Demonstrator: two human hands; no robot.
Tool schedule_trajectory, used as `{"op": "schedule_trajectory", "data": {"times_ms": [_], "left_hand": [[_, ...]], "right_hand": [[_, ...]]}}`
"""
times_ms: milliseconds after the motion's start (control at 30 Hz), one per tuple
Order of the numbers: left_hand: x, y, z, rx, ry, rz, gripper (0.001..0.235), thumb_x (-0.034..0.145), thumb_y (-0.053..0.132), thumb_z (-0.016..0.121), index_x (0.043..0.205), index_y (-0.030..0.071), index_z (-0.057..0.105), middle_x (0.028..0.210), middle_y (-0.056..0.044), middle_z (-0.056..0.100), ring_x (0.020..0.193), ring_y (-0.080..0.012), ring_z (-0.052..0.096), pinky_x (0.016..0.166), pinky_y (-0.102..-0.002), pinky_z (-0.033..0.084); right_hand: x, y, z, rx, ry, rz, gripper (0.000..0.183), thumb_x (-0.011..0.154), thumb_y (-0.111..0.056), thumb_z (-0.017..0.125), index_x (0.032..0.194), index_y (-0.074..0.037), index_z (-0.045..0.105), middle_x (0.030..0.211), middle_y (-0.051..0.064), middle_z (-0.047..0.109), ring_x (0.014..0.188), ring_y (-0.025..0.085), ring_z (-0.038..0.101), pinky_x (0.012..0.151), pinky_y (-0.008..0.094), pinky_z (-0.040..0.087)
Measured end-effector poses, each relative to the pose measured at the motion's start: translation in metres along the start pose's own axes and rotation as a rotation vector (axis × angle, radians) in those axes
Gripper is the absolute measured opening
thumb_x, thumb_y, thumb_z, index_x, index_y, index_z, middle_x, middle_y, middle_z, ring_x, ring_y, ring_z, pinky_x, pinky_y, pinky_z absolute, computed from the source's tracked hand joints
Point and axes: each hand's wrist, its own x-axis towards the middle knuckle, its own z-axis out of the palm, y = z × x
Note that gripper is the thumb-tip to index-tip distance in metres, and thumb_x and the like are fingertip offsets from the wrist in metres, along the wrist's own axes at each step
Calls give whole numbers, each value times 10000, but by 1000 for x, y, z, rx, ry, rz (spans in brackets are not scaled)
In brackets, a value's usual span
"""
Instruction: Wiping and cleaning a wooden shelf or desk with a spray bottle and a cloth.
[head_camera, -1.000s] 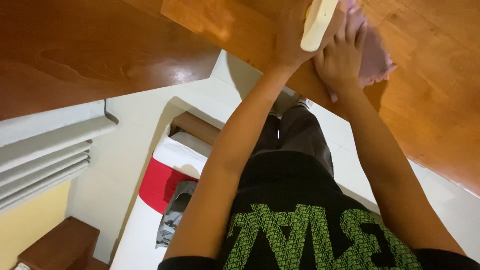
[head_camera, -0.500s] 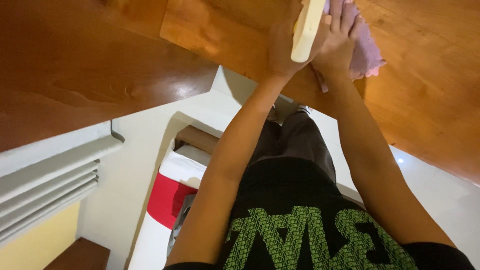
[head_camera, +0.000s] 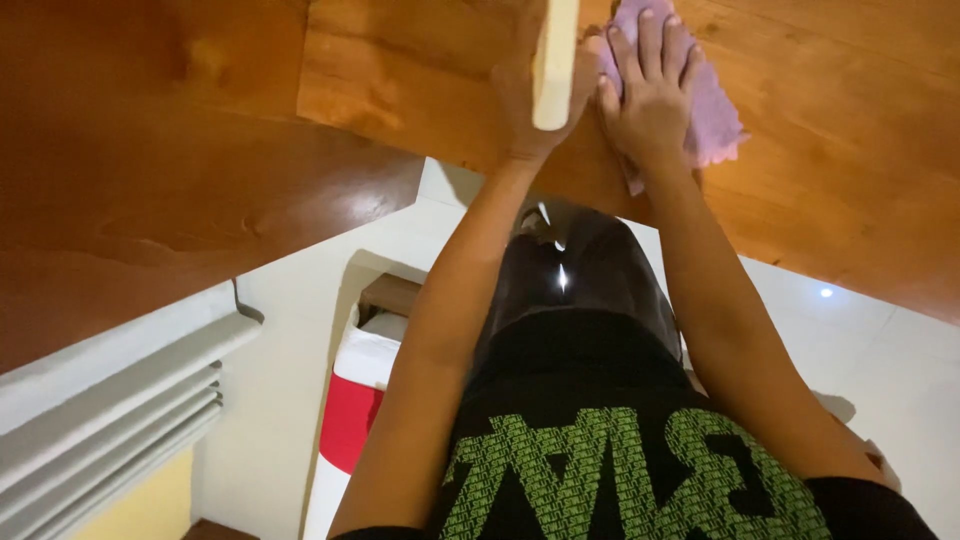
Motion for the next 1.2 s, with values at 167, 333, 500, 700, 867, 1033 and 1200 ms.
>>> {"op": "schedule_trajectory", "data": {"times_ms": [167, 333, 500, 700, 867, 1033, 1200], "left_hand": [[41, 62, -39, -195, 112, -125, 496, 891, 123, 735, 1331, 139, 509, 929, -6, 706, 738, -183, 669, 738, -296, 590], [51, 86, -56, -292, 115, -76, 117, 890, 157, 681, 911, 70, 606, 728, -46, 630, 558, -229, 547, 565, -329, 503], [47, 80, -44, -364, 90, -73, 105, 916, 108, 643, 999, 63, 597, 729, -26, 647, 569, -151, 560, 551, -275, 503], [53, 120, -43, -285, -72, -83, 339, 925, 56, 671, 1256, 32, 601, 810, -56, 664, 650, -192, 574, 644, -307, 525], [42, 146, -21, -387, -288, -77, 401, 909, 87, 691, 1300, 57, 608, 854, -56, 720, 622, -171, 618, 565, -285, 507], [21, 173, 16, -412, -719, -181, 331, 817, 220, 719, 1109, 64, 707, 762, -42, 748, 575, -185, 694, 516, -294, 532], [22, 218, 26, -157, -903, -459, 403, 743, 277, 686, 1124, 148, 708, 933, -61, 802, 755, -272, 741, 672, -351, 567]], "right_hand": [[-32, 5, -21, 21, 52, -6, 562, 1095, -323, 475, 1591, -62, 502, 1632, 222, 352, 1486, 457, 265, 1158, 684, 190], [-92, 23, -62, 151, -9, 88, 543, 1056, -253, 484, 1569, -74, 502, 1632, 196, 384, 1503, 456, 263, 1174, 669, 134], [-81, 90, -58, 24, 11, 233, 539, 1081, -284, 473, 1591, -109, 460, 1618, 219, 372, 1443, 495, 310, 1144, 691, 184], [-86, 124, -67, 60, -29, 237, 508, 1108, -283, 474, 1593, -147, 412, 1663, 204, 263, 1504, 470, 175, 1174, 696, 112], [-130, 143, -78, 70, 78, 153, 477, 1087, -318, 526, 1514, -128, 620, 1657, 146, 379, 1512, 422, 293, 1203, 643, 169], [-120, 187, -104, 70, -178, 458, 604, 1097, -400, 226, 1629, -150, 367, 1701, 172, 156, 1535, 409, 59, 1215, 658, 27], [-119, 240, -88, 29, 62, 411, 552, 1111, -335, 408, 1601, -95, 486, 1664, 199, 263, 1497, 454, 143, 1165, 684, 80]]}}
